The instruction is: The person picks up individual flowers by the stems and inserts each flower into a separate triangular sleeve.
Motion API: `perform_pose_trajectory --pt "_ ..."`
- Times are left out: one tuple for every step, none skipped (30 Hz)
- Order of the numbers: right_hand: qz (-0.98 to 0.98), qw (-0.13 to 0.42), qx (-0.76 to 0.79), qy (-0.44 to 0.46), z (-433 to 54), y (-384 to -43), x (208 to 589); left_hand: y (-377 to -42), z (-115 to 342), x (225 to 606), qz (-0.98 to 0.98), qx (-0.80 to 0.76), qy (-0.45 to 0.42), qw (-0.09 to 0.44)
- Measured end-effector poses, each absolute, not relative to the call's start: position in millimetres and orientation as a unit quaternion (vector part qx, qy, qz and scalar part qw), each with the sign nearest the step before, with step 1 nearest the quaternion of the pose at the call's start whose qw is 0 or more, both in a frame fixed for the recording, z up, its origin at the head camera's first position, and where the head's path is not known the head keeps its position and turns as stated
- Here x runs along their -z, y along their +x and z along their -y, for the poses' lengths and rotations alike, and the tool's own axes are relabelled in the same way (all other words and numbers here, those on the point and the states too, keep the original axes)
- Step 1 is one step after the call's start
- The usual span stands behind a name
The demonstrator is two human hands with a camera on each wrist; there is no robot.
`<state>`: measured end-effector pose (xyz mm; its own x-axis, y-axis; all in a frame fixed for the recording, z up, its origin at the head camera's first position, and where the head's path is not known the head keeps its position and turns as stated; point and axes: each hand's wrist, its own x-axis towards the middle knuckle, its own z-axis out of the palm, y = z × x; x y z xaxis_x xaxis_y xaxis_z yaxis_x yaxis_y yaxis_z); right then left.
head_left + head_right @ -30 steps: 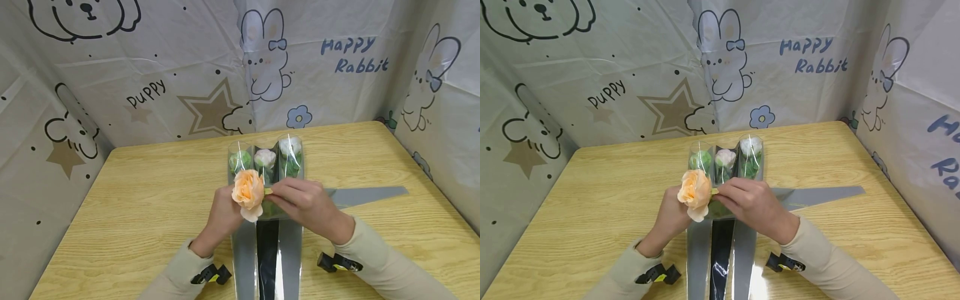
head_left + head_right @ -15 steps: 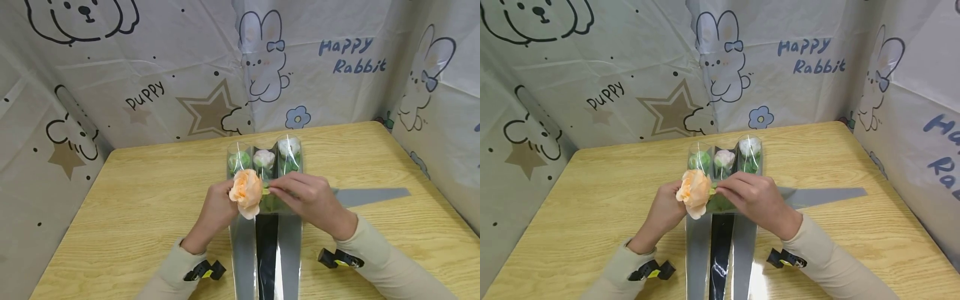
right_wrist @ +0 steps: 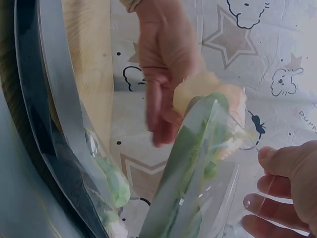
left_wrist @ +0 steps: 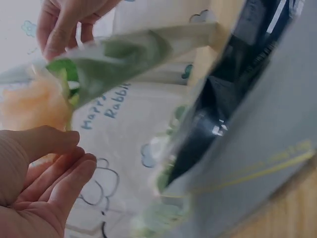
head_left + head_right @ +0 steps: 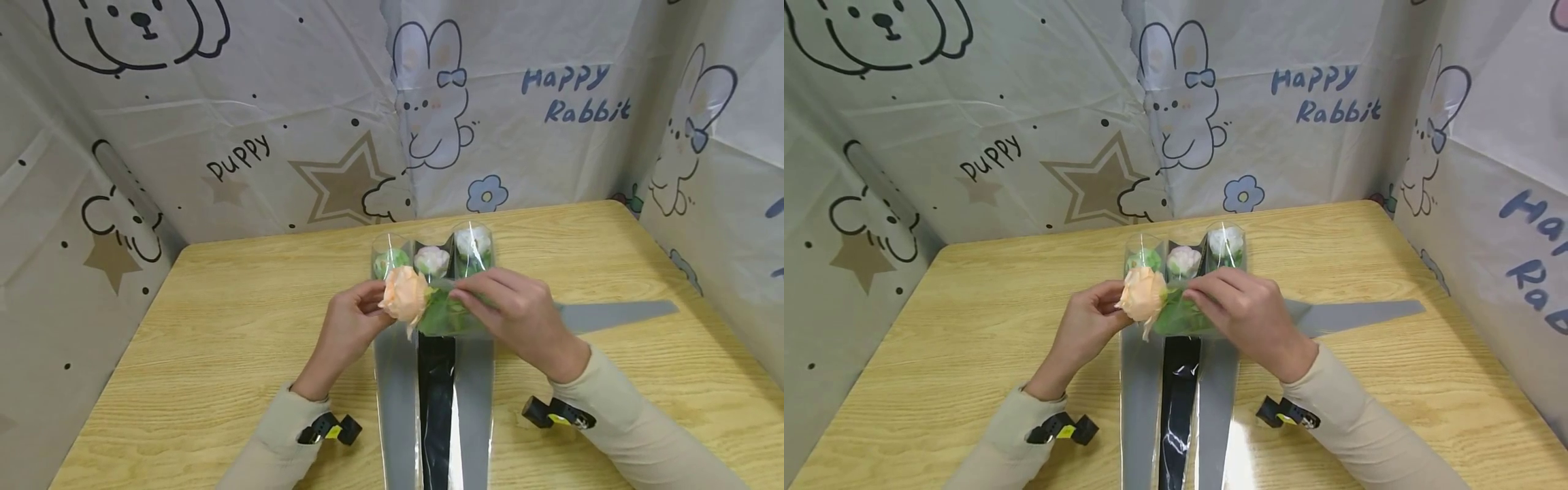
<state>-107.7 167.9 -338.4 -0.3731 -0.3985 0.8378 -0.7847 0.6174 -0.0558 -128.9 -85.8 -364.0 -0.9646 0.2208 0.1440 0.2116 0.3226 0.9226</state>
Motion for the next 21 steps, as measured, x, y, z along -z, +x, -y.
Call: perform_pose_trajectory --pt "0.797 0.420 -0.228 0.368 -168.7 -108.3 339.0 -130.2 85.8 366.2 -0.813 -0.567 0.127 0.015" --pt "0.799 0.422 -0.224 0.365 -169.5 -108.8 339.3 -131.9 85.8 368.8 -0.817 -0.563 0.124 0.024" --pt "0.802 0.421 -0.222 0.361 -170.5 -108.9 339.4 -133.1 85.9 371.5 -0.820 -0.557 0.125 0.034" --pt "0.803 0.422 -0.222 0.358 -171.0 -109.3 339.4 -134.2 85.7 374.2 -0.823 -0.551 0.130 0.045" --pt "0.805 0.421 -0.221 0.355 -171.7 -109.4 339.3 -134.7 85.2 377.1 -0.827 -0.543 0.138 0.055" --pt "0.806 0.422 -0.221 0.352 -172.1 -109.6 339.2 -135.0 84.5 380.4 -0.829 -0.536 0.149 0.064" --pt "0.807 0.424 -0.220 0.348 -172.6 -109.6 338.9 -134.7 82.9 383.4 -0.828 -0.530 0.163 0.078" --pt "0.805 0.427 -0.222 0.346 -172.8 -109.6 338.6 -133.8 80.9 386.3 -0.827 -0.525 0.179 0.092" --pt "0.804 0.430 -0.224 0.344 -173.0 -109.6 338.4 -132.2 78.4 388.9 -0.820 -0.526 0.195 0.111" --pt "0.803 0.433 -0.225 0.342 -172.9 -109.5 338.2 -130.3 75.1 391.3 -0.806 -0.537 0.209 0.132" --pt "0.803 0.435 -0.226 0.340 -173.1 -109.1 338.0 -127.9 71.3 393.5 -0.789 -0.552 0.223 0.153" --pt "0.802 0.436 -0.228 0.339 -173.1 -108.6 337.8 -125.4 67.3 395.1 -0.766 -0.572 0.233 0.176" --pt "0.801 0.437 -0.229 0.339 -173.0 -108.1 337.8 -122.8 63.0 396.5 -0.741 -0.595 0.239 0.198" --pt "0.800 0.438 -0.231 0.340 -172.7 -107.6 337.8 -120.2 59.0 397.7 -0.717 -0.617 0.247 0.212" --pt "0.800 0.437 -0.229 0.340 -172.4 -106.9 337.8 -117.6 55.1 398.7 -0.691 -0.640 0.250 0.224" --pt "0.800 0.436 -0.231 0.342 -171.8 -106.2 338.0 -115.2 51.7 399.4 -0.669 -0.661 0.252 0.227" --pt "0.799 0.435 -0.232 0.345 -171.2 -105.7 338.3 -113.0 48.7 399.9 -0.655 -0.676 0.252 0.224" --pt "0.799 0.433 -0.232 0.347 -170.4 -104.9 338.8 -111.0 46.4 400.0 -0.645 -0.689 0.249 0.217" --pt "0.799 0.431 -0.232 0.350 -169.6 -104.1 339.3 -109.4 44.7 400.1 -0.641 -0.696 0.247 0.207" --pt "0.799 0.429 -0.232 0.352 -168.7 -103.4 340.0 -108.1 43.4 400.1 -0.640 -0.701 0.245 0.196" --pt "0.797 0.428 -0.234 0.355 -167.7 -102.6 340.9 -107.0 42.6 400.1 -0.643 -0.704 0.241 0.183"
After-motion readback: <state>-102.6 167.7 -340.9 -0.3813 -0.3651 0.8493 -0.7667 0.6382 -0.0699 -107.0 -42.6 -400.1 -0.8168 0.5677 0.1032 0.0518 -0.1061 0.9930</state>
